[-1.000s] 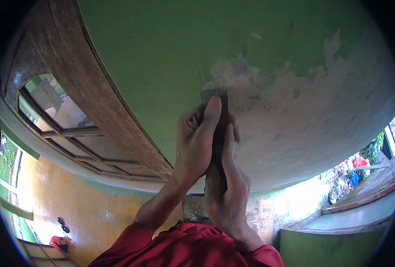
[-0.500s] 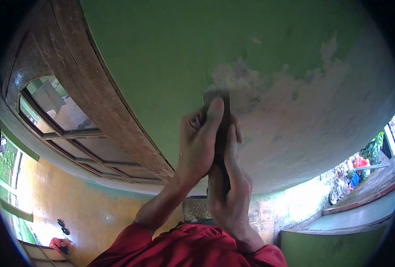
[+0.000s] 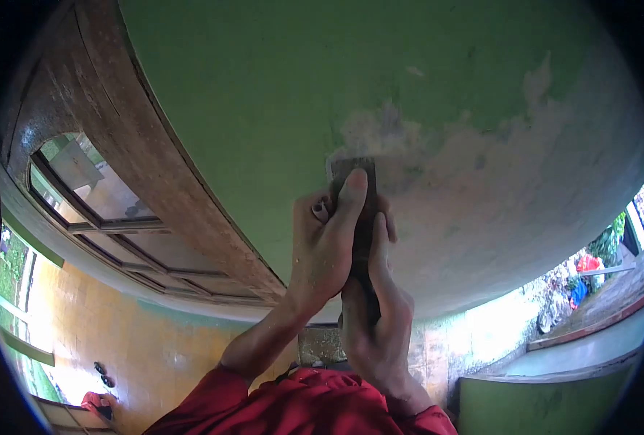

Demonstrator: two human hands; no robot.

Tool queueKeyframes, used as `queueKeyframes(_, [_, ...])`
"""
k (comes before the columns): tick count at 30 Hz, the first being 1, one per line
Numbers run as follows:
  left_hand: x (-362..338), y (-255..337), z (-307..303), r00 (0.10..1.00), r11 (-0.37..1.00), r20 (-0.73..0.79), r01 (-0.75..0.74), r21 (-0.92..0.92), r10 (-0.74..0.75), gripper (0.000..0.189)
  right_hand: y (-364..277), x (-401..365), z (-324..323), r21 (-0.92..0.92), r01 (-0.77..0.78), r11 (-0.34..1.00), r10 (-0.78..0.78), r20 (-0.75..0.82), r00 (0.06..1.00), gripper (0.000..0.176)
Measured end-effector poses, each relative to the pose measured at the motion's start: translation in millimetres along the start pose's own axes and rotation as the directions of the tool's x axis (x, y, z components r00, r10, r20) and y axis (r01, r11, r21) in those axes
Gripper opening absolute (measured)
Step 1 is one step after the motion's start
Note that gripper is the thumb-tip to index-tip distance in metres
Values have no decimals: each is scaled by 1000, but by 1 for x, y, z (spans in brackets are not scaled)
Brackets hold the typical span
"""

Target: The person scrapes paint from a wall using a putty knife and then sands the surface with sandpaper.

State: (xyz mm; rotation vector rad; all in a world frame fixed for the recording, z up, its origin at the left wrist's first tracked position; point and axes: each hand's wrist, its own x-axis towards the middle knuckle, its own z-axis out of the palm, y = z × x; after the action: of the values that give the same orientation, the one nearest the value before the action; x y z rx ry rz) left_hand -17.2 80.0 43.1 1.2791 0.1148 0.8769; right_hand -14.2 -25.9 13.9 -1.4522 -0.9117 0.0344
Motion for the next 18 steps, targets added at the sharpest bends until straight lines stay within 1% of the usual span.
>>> queueKeyframes(1, [-2,-1,0,1000,999,1,-25,30,25,43,-1,-2,-1,-8,-14,1000,14,7,1000,64])
queueKeyframes(2, [-2,0,0,1000,999,-2,-15,29,15,43,-2,-2,-3,-10,-23,1000,23,8,1000,64])
queueKeyframes(4, [1,8,3,1000,998,1,28,-61,-28,43,-5,0,-8,20,-104,994,102,79,992,65])
queueKeyframes(8, [-3,-3,0,999,996,-8,39,-78,-40,44,-7,-4,-11,11,-120,993,118,107,987,64])
queueKeyframes(11, [-8,-3,0,997,994,12,72,-83,-72,47,-3,-7,-11,30,-145,989,140,115,983,64])
queueKeyframes(13, [-8,-4,-2,999,999,-35,29,-27,-30,45,0,-5,-8,-59,3,998,3,95,996,63])
queueKeyframes(14, [-7,-3,-3,999,999,-37,35,-26,-36,45,-2,-5,-8,-59,-4,998,10,96,995,63])
queueKeyframes(16, [-3,4,-2,999,995,-3,45,-84,-46,45,-4,-2,-10,-138,5,990,10,105,994,63])
queueKeyframes(18, [-12,-4,-4,998,997,-18,56,-57,-57,45,1,-10,-9,-129,2,992,12,109,994,63])
